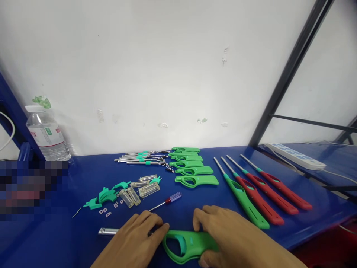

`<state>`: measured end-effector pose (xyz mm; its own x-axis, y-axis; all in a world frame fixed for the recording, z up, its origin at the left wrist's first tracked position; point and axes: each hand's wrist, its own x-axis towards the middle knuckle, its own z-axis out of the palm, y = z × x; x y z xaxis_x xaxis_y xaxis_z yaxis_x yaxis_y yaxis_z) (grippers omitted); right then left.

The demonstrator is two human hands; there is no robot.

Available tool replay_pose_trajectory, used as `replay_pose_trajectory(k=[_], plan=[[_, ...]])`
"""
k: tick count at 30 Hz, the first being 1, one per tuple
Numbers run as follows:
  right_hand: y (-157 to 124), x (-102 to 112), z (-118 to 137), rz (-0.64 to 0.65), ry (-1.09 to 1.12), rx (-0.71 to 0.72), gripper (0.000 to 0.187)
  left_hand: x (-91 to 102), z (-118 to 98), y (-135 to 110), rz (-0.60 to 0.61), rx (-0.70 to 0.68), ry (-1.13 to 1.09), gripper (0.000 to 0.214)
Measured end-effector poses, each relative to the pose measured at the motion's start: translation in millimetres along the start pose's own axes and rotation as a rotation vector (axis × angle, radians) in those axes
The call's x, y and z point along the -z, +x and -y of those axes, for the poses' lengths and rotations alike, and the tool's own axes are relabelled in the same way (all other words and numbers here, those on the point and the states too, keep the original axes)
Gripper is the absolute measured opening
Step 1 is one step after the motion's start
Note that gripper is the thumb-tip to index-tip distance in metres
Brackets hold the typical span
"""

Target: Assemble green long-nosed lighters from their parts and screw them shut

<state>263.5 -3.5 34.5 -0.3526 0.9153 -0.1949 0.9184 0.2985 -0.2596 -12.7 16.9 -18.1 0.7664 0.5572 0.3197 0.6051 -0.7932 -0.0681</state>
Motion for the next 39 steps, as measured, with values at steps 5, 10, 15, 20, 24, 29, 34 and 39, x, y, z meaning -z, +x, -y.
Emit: replay_pose_trajectory(k=[5, 10, 15, 20, 24, 29, 34, 39], plan=[[4, 0, 0, 0.015, 0.020, -0.020, 0.047, -3.4, 0, 0, -0.015, 0.012, -0.044, 0.079], [10, 6, 4, 0.106, 0.067, -0.119, 0.054, -1.0, 1, 0, -0.003, -0.008, -0.017, 0.079], [12, 3, 0, 0.096, 0.051, -0.109, 0.054, -3.5, 2, 0, 0.005, -0.005, 0.013, 0.078], [7, 7, 1, 0.101, 0.061, -0.128, 0.049, -8.7, 2, -3, -0.010, 0.019, -0.005, 0.078], [5, 16, 11, 0.120, 0.044, -0.160, 0.043, -12.5, 4, -3, -0.023, 0.038, -0.052, 0.076], [14, 16, 19, 0.123, -0.141, -0.124, 0.036, -18.5, 6, 1, -0.030, 0.068, -0.079, 0.071], [15, 15, 21, 0.064, -0.208, -0.080, 0.019, -24.3, 5, -2, -0.016, 0.081, -0.078, 0.066], [18, 17, 22, 0.071, -0.217, -0.086, 0.015, -23.6, 5, -6, -0.014, 0.070, -0.068, 0.074]])
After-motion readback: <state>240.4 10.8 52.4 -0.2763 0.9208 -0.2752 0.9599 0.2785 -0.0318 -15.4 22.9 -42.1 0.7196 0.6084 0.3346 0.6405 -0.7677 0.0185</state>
